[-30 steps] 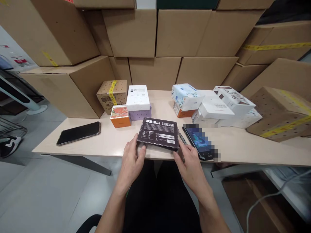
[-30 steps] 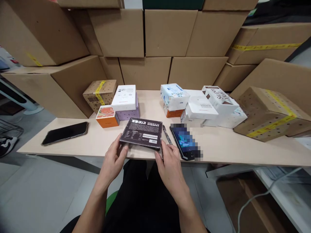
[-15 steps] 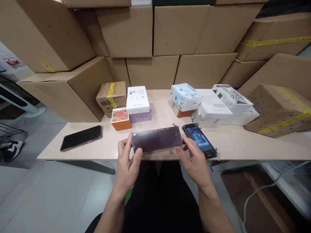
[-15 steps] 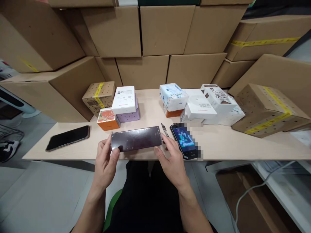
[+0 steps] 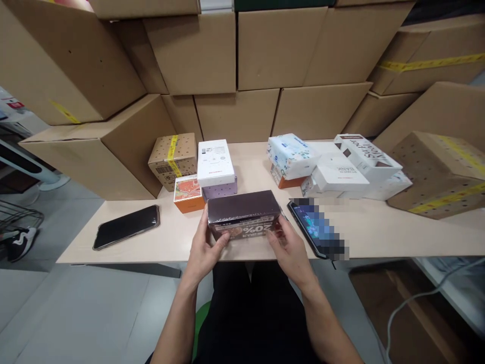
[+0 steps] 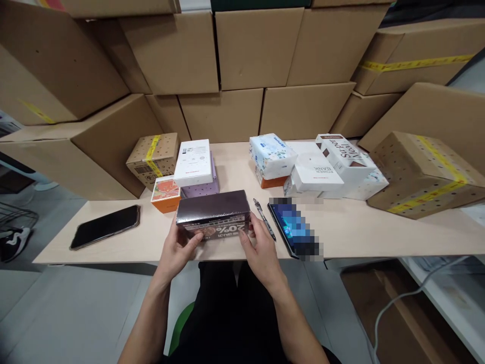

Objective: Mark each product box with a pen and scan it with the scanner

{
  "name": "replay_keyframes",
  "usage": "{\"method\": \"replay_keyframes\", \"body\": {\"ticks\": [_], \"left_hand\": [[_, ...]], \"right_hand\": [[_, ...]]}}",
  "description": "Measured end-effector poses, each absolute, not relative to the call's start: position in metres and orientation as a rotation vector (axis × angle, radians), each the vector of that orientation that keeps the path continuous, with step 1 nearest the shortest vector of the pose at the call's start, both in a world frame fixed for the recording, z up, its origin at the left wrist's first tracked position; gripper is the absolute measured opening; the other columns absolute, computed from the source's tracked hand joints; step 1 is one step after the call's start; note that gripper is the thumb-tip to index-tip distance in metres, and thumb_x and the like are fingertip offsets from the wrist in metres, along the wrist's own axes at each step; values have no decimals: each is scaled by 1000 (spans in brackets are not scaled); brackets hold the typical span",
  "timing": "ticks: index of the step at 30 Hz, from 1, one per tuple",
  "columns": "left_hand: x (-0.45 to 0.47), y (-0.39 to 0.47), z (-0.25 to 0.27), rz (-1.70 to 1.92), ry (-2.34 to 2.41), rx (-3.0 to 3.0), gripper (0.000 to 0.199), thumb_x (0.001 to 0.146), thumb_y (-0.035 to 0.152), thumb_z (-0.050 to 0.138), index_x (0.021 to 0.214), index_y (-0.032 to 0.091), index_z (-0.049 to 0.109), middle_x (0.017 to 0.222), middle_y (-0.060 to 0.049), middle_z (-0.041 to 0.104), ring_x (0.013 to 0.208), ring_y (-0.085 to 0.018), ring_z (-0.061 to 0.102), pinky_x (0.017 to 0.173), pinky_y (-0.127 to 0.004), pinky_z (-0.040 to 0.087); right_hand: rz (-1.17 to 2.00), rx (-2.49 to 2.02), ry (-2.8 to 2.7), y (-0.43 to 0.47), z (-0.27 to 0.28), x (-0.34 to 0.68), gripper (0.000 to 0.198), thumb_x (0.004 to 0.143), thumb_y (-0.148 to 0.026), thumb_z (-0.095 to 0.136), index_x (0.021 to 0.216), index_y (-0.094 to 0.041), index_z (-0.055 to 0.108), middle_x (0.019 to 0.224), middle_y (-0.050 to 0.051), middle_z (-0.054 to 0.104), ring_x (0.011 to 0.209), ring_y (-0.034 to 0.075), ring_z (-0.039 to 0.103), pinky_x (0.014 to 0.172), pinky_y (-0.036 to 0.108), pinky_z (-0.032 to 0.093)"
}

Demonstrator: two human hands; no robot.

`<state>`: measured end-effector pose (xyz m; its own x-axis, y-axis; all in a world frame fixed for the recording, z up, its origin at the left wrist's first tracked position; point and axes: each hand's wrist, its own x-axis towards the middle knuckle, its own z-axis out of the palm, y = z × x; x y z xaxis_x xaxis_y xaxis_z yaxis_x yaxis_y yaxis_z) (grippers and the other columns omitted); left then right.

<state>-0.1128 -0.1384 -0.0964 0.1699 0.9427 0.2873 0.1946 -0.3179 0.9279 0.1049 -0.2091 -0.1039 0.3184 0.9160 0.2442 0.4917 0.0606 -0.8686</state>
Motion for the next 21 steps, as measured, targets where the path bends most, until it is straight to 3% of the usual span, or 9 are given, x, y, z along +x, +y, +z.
{"method": "replay_keyframes", "body": {"ticks": [3,7,10,14,17,21], "left_hand": [[-116,-141,-99,1176,1055,1615,76,82,41,72,148,25,39,140,-13,56,132,-28,53,113,-46,41],[-117,-144,-99,1217,1061,1551,70,82,41,72,145,24,44,140,-11,57,130,-28,54,112,-44,42],[-116,-145,-96,1222,1077,1525,67,84,42,69,144,23,45,138,-10,59,127,-27,56,109,-42,45],[-114,-143,-94,1199,1102,1529,68,84,46,68,144,22,45,135,-11,61,123,-28,59,105,-41,47],[-113,-142,-94,1203,1111,1551,66,85,48,65,143,22,46,138,-10,59,127,-28,56,108,-42,45],[-113,-141,-94,1188,1130,1579,65,87,49,61,144,23,45,137,-9,60,126,-29,57,106,-42,46]], "right_hand": [[521,-1579,-1293,-216,-98,111,50,94,-45,54,139,-23,53,127,10,63,108,22,63,93,38,52],[518,-1558,-1321,-223,-92,122,39,97,-42,47,129,-24,61,128,8,64,116,22,61,99,37,50],[329,-1671,-1418,-221,-92,127,40,99,-40,43,127,-20,62,123,11,65,115,24,61,99,39,48],[36,-2032,-1539,-209,-91,127,42,100,-36,37,127,-15,60,120,17,63,97,28,65,80,41,52],[-16,-2265,-1619,-201,-89,125,38,99,-30,36,124,-15,60,110,16,65,79,24,66,64,35,50],[-5,-2399,-1702,-195,-83,123,37,97,-21,36,126,-15,58,102,16,63,68,22,64,57,32,44]]}}
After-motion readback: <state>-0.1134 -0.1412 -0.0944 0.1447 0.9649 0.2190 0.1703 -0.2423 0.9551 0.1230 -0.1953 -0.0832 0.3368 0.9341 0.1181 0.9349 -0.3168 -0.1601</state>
